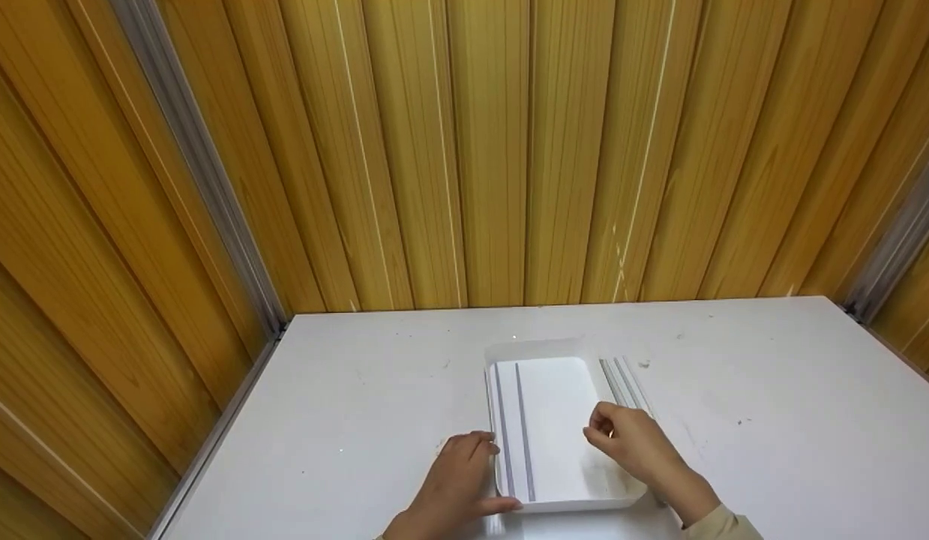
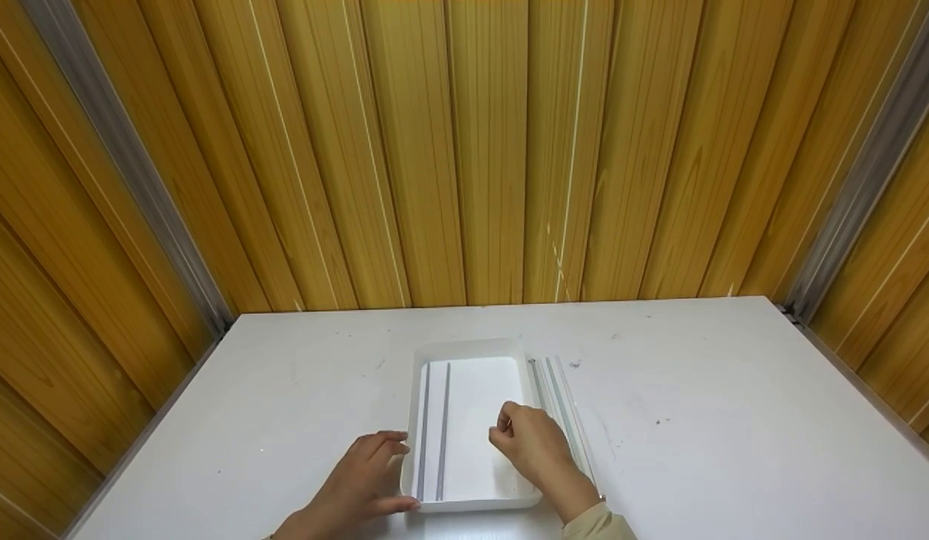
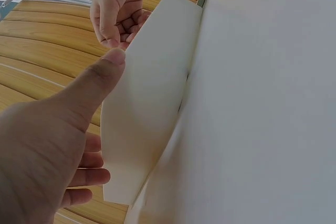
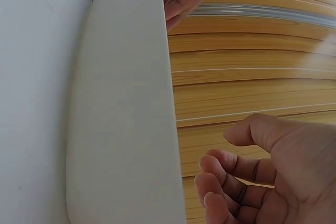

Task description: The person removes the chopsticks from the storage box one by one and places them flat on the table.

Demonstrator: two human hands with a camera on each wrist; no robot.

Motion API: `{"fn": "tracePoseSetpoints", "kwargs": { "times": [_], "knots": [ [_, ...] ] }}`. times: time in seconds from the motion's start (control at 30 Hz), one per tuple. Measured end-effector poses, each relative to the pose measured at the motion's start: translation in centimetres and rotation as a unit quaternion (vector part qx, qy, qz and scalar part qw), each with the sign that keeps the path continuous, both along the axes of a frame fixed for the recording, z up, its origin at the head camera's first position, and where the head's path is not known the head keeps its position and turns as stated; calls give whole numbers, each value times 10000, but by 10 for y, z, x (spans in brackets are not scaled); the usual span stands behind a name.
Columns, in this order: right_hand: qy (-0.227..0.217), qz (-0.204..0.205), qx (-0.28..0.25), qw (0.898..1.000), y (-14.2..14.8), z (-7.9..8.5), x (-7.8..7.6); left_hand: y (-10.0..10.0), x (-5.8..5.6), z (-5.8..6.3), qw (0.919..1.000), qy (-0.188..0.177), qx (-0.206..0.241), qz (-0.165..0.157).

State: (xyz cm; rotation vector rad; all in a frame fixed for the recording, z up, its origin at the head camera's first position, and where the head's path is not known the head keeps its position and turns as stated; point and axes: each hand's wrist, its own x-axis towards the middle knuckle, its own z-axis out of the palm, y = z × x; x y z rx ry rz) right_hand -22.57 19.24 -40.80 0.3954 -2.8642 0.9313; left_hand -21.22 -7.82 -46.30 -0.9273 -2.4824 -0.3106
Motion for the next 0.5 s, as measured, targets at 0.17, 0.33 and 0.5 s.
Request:
{"fn": "tracePoseSetpoints", "kwargs": {
  "times": [0.17,0.33,0.5],
  "knots": [
    [57,198,-33,9998,-5,-4,-1,1,0,1,9999,-18,-85,101],
    [69,291,18,9996,-12,-9,-4,1,0,1,9999,20,-84,104],
    [65,385,34,9992,-18,-15,-4,0,0,0,9999,96,-71,26]
  ]
}}
